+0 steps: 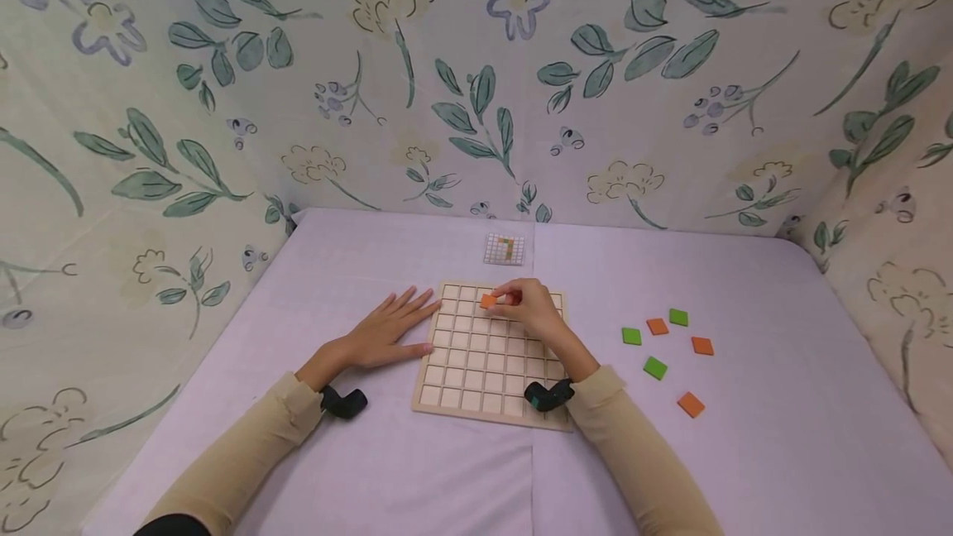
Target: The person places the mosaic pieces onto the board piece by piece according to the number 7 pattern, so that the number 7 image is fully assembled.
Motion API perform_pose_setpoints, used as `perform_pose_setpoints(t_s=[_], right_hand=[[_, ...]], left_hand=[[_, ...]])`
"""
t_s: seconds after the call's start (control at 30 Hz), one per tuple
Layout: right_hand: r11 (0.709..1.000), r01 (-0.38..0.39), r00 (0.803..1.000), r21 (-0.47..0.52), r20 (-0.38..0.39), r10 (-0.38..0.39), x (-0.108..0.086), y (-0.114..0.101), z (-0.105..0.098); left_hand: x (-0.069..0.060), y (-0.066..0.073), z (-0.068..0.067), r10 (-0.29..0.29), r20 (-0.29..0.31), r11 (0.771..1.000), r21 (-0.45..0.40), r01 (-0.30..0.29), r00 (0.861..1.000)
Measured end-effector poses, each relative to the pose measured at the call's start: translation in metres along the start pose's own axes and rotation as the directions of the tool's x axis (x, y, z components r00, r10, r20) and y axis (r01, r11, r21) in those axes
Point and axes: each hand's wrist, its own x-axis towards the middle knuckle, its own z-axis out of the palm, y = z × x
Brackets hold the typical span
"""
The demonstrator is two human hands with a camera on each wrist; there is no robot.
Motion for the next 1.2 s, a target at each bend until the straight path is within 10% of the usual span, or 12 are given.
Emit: perform_pose_setpoints(t_s=[1.2], right_hand=[[0.994, -0.05, 0.999, -0.094, 0.007, 0.051, 0.01, 0.004, 0.015]], left_hand=[[0.0, 0.004, -0.004, 0.005, 0.001, 1.0, -0.005, -0.005, 1.0]])
